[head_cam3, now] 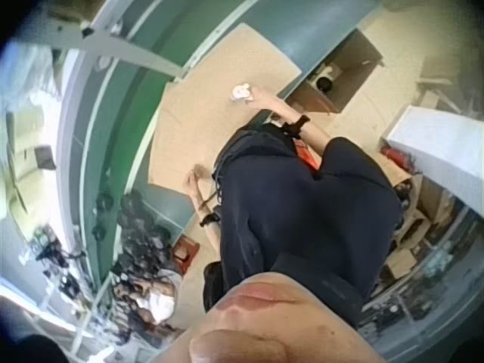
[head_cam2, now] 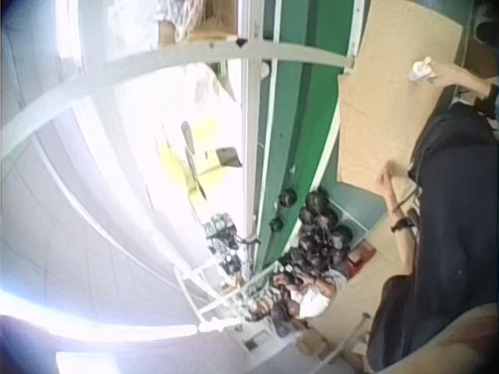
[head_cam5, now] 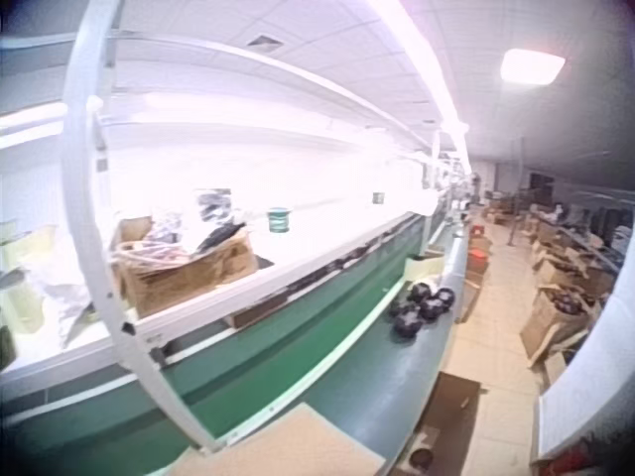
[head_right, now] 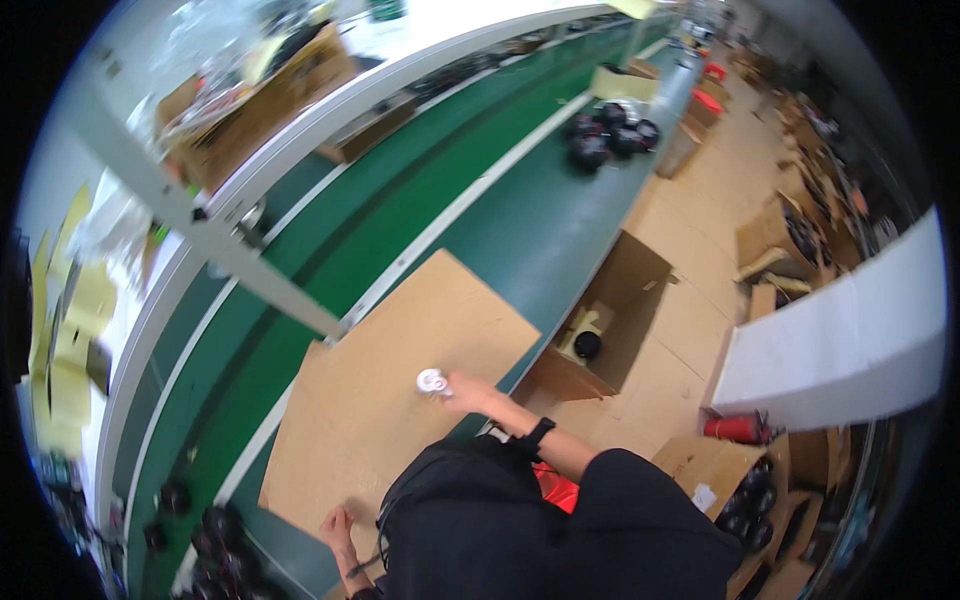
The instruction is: Using a hot glue gun to secure wires and components inside a circular plastic housing on a factory assembly line.
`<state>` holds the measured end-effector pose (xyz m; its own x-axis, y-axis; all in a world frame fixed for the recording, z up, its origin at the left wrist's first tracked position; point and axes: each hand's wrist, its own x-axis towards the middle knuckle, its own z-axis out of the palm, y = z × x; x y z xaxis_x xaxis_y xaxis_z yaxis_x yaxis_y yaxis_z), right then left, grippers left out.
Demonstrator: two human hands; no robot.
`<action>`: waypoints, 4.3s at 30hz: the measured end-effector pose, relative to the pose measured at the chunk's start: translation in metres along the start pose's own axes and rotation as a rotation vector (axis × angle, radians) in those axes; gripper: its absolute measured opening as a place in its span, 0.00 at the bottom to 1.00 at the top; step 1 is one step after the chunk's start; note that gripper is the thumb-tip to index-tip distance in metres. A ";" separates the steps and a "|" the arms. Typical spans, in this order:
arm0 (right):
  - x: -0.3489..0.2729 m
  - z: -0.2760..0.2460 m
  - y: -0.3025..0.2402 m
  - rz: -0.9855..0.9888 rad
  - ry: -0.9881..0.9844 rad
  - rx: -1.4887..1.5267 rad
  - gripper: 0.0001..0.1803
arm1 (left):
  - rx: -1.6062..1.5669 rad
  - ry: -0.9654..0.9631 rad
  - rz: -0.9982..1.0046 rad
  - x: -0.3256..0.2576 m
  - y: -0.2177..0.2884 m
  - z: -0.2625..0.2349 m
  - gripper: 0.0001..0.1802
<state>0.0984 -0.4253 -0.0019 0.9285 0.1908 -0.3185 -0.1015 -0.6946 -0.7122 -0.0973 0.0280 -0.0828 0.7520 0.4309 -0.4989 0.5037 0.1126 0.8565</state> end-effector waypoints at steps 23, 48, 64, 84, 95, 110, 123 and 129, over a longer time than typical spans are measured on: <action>-0.004 -0.015 -0.003 0.249 -0.115 0.206 0.19 | 0.796 0.253 0.663 0.091 0.212 -0.064 0.16; -0.122 0.096 -0.152 0.469 0.186 0.197 0.21 | 0.871 0.645 -0.030 0.376 0.202 -0.445 0.79; -0.068 0.113 -0.172 0.168 0.103 0.229 0.18 | 0.708 -0.138 0.753 0.156 0.189 -0.194 0.67; -0.028 0.126 -0.190 -0.042 -0.284 0.301 0.13 | 0.831 0.015 0.277 0.039 0.125 -0.131 0.22; -0.053 0.142 -0.222 0.023 -0.226 0.227 0.13 | 0.967 -0.322 0.738 0.086 0.111 -0.149 0.06; -0.045 0.209 -0.318 -0.202 -0.392 -0.033 0.14 | 0.273 -0.317 0.382 0.088 0.110 -0.168 0.06; -0.011 0.239 -0.318 -0.048 -0.471 -0.021 0.19 | 0.452 -0.298 0.753 0.068 0.104 -0.168 0.08; -0.010 0.243 -0.323 -0.012 -0.496 -0.014 0.19 | 0.494 -0.313 0.758 0.068 0.105 -0.169 0.07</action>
<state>0.0355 -0.0339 0.0794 0.6471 0.5038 -0.5722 -0.0838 -0.6990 -0.7102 -0.0650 0.2202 -0.0043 0.9953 -0.0332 0.0912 -0.0952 -0.5193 0.8493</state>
